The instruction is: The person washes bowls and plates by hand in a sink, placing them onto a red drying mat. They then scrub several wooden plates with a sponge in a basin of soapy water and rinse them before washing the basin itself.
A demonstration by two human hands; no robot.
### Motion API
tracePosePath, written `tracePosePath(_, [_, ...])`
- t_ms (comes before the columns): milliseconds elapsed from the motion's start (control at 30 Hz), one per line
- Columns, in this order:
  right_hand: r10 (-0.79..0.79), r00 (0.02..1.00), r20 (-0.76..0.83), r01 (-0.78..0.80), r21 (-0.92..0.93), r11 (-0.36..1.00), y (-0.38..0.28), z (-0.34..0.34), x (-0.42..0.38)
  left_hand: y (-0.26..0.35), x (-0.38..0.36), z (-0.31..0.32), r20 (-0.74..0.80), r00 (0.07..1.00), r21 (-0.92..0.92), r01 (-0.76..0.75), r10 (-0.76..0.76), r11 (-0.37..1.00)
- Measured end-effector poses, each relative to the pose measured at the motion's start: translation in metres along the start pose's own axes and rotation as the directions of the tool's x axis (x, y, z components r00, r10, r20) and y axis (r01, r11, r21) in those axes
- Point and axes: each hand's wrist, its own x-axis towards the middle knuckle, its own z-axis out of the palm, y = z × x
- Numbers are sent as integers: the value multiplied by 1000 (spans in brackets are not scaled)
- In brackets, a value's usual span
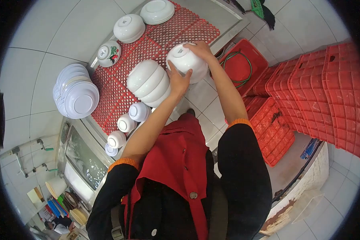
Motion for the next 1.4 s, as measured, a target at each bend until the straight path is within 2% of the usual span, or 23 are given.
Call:
tracePosePath(100, [-22, 999, 50, 25, -59, 998, -6, -1, -2, -2, -5, 2, -3, 1000, -15, 11, -11, 1000])
tracePosePath(200, [-75, 997, 16, 75, 0, 997, -7, -1, -8, -3, -8, 2, -6, 1000, 9, 18, -18, 1000])
tracePosePath(300, [-56, 998, -19, 55, -10, 998, -12, 0, -14, -1, -17, 2, -32, 983, 90, -177, 180, 980])
tracePosePath(400, [-78, 997, -28, 77, -32, 997, -15, 2, -11, 6, -32, -5, 64, 983, -16, -173, 174, 985])
tracePosePath(500, [-54, 998, -20, 52, -62, 997, -12, 5, -3, -10, -51, -20, 171, 944, 45, -294, 282, 955])
tracePosePath(600, [-49, 999, -6, 50, 154, 987, -2, 7, 4, -18, -78, -90, 369, 899, -267, -140, 236, 953])
tracePosePath(667, [-185, 968, -168, 225, 261, 939, -12, -5, -9, -43, -95, -149, 246, 933, -367, -162, 263, 916])
tracePosePath(700, [-187, 947, -262, 257, 265, 929, -6, -9, -12, -54, -104, -188, 151, 964, -335, -158, 218, 929])
tracePosePath(733, [-196, 918, -344, 297, 272, 915, 4, -14, -8, -83, -105, -217, -34, 971, -230, -238, 236, 944])
tracePosePath(767, [-158, 914, -373, 231, 159, 960, -5, -22, -21, -103, -111, -258, -179, 964, -138, -224, 198, 965])
tracePosePath(800, [-120, 908, -402, 153, 50, 987, -17, -31, -37, -118, -120, -294, -338, 937, -72, -121, 90, 990])
tracePosePath(833, [-247, 837, -489, 159, -215, 964, 39, -36, 6, -153, -126, -331, -487, 871, -17, -77, 59, 997])
tracePosePath(867, [-282, 798, -532, 204, -202, 958, 23, -34, -23, -184, -138, -366, -632, 775, 10, 9, -1, 1000])
tracePosePath(900, [-148, 788, -597, 249, 90, 964, -11, -22, -52, -231, -153, -401, -712, 701, 90, 143, -37, 986])
tracePosePath(933, [-11, 761, -649, 322, 363, 875, -46, -10, -82, -283, -172, -433, -778, 625, 145, 281, -66, 949])
tracePosePath(1000, [-68, 749, -659, 481, 470, 740, -78, 15, -118, -367, -204, -484, -793, 557, 166, 587, -247, 793])
tracePosePath(1100, [-197, 779, -595, 494, 389, 778, -132, 63, -179, -447, -225, -539, -718, 451, 17, 773, -530, 634])
tracePosePath(1200, [-235, 783, -575, 492, 343, 800, -186, 121, -235, -523, -235, -583, -709, 450, 101, 827, -543, 552])
tracePosePath(1300, [-294, 798, -526, 490, 282, 825, -220, 165, -277, -580, -239, -608, -753, 506, 134, 743, -420, 655])
tracePosePath(1367, [-300, 806, -510, 462, 228, 857, -238, 186, -302, -648, -233, -630, -547, 547, 182, 816, -634, 548])
tracePosePath(1400, [-310, 806, -505, 453, 187, 872, -245, 193, -313, -662, -227, -642, -456, 556, 235, 828, -695, 509])
